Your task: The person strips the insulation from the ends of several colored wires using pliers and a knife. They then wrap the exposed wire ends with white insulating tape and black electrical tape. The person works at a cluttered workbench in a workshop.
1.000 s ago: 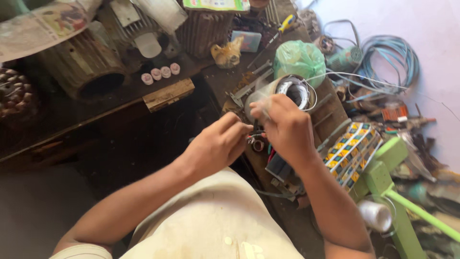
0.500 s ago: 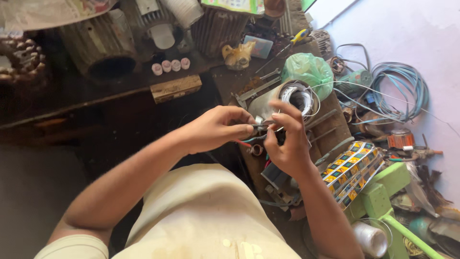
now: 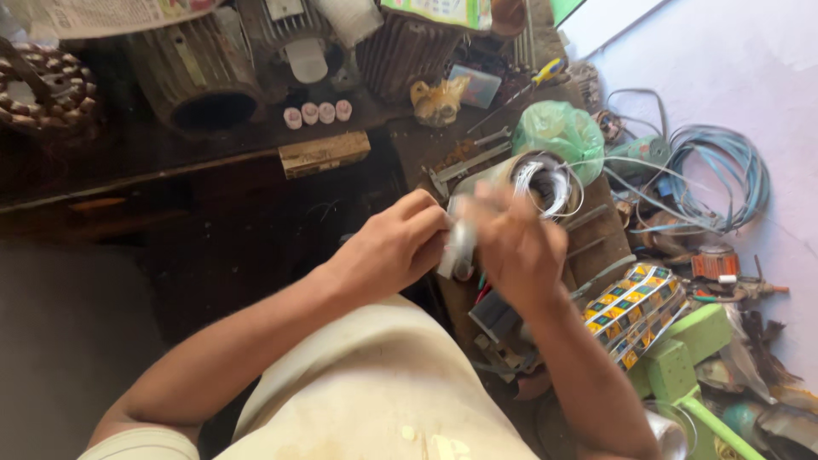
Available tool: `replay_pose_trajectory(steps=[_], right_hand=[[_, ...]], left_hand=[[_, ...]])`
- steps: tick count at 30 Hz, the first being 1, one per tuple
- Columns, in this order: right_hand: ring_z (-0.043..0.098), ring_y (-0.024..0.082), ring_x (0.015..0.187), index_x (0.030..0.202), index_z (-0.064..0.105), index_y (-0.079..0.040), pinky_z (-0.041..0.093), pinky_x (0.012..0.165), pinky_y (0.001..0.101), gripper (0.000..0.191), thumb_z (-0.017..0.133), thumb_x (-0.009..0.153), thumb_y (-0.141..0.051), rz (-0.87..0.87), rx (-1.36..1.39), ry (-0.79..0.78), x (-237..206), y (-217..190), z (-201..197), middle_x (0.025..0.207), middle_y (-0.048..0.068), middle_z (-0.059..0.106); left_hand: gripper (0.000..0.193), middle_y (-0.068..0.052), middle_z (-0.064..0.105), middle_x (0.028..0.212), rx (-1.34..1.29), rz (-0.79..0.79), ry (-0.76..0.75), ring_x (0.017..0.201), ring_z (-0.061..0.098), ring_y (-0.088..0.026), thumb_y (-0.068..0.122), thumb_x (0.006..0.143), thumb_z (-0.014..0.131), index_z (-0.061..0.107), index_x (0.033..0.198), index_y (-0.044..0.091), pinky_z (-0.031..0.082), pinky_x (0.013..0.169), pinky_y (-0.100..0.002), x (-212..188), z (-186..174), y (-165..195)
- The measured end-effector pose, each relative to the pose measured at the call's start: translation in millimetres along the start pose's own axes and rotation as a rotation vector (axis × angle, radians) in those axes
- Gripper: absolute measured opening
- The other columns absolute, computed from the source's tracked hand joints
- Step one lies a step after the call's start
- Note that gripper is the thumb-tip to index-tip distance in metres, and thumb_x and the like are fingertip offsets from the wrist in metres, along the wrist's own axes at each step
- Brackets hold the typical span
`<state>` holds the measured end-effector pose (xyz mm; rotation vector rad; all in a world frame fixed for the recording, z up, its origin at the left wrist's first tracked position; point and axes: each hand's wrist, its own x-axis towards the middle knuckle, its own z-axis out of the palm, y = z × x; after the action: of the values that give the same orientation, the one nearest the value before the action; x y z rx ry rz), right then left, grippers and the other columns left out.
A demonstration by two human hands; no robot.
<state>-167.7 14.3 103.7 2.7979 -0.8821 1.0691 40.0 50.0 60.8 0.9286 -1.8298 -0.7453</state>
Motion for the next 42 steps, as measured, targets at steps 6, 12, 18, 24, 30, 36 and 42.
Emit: replay_pose_trajectory(steps=[6, 12, 18, 24, 30, 36, 42], right_hand=[[0.073, 0.022, 0.075, 0.103, 0.073, -0.005, 0.058, 0.06, 0.0316, 0.01, 0.075, 0.094, -0.01, 0.692, 0.206, -0.358, 39, 7, -1, 0.099, 0.007, 0.071], [0.072, 0.029, 0.084, 0.127, 0.06, -0.012, 0.058, 0.077, 0.0378, 0.029, 0.063, 0.098, -0.009, 0.643, 0.249, -0.139, 11, -17, -14, 0.118, 0.008, 0.068], [0.073, 0.029, 0.091, 0.122, 0.062, -0.016, 0.058, 0.079, 0.0374, 0.033, 0.079, 0.093, -0.013, -0.189, -0.248, -0.051, -21, -12, -2, 0.124, 0.011, 0.062], [0.07, 0.018, 0.077, 0.11, 0.073, -0.014, 0.055, 0.064, 0.029, 0.018, 0.078, 0.093, -0.01, -0.011, -0.051, -0.067, -9, -11, -4, 0.113, 0.009, 0.072], [0.074, 0.016, 0.063, 0.104, 0.074, -0.005, 0.058, 0.05, 0.0287, 0.014, 0.074, 0.094, -0.015, 0.849, 0.343, -0.456, 32, -3, -2, 0.094, 0.006, 0.072], [0.071, 0.021, 0.076, 0.117, 0.064, -0.003, 0.057, 0.068, 0.0326, 0.021, 0.065, 0.097, -0.005, 0.587, 0.289, -0.144, 8, -19, -13, 0.117, 0.012, 0.066], [0.07, 0.026, 0.102, 0.114, 0.066, -0.011, 0.056, 0.086, 0.0385, 0.022, 0.077, 0.096, -0.006, -0.096, -0.133, -0.069, -21, -13, -4, 0.127, 0.012, 0.063]], left_hand=[[0.036, -0.013, 0.058, 0.103, 0.337, 0.248, 0.143, 0.083, 0.063, -0.029, 0.009, 0.094, 0.075, 0.062, 0.126, -0.002, 0.054, 0.073, -0.038, -5, 9, 5], [0.024, -0.01, 0.066, 0.097, -0.159, -0.267, -0.098, 0.084, 0.07, -0.02, 0.015, 0.093, 0.075, 0.071, 0.113, 0.002, 0.056, 0.074, -0.032, 5, 11, -7], [0.029, -0.006, 0.072, 0.106, -0.941, -0.621, -0.292, 0.099, 0.069, -0.012, 0.016, 0.1, 0.064, 0.067, 0.123, 0.0, 0.059, 0.087, -0.029, 6, 4, -23], [0.024, -0.015, 0.062, 0.107, 0.02, -0.02, -0.014, 0.095, 0.067, -0.032, 0.004, 0.09, 0.072, 0.065, 0.113, 0.0, 0.056, 0.083, -0.035, -15, 5, 1], [0.034, -0.012, 0.059, 0.1, 0.384, 0.277, 0.09, 0.082, 0.063, -0.026, 0.007, 0.092, 0.076, 0.065, 0.121, -0.006, 0.054, 0.074, -0.035, -16, 13, 6], [0.021, -0.01, 0.062, 0.095, 0.043, -0.132, 0.028, 0.082, 0.067, -0.025, 0.012, 0.093, 0.075, 0.071, 0.111, 0.001, 0.056, 0.072, -0.034, -7, 21, 4], [0.023, -0.009, 0.072, 0.104, -0.878, -0.584, -0.267, 0.099, 0.074, -0.022, 0.017, 0.1, 0.065, 0.069, 0.117, 0.003, 0.058, 0.087, -0.031, 5, 4, -15]])
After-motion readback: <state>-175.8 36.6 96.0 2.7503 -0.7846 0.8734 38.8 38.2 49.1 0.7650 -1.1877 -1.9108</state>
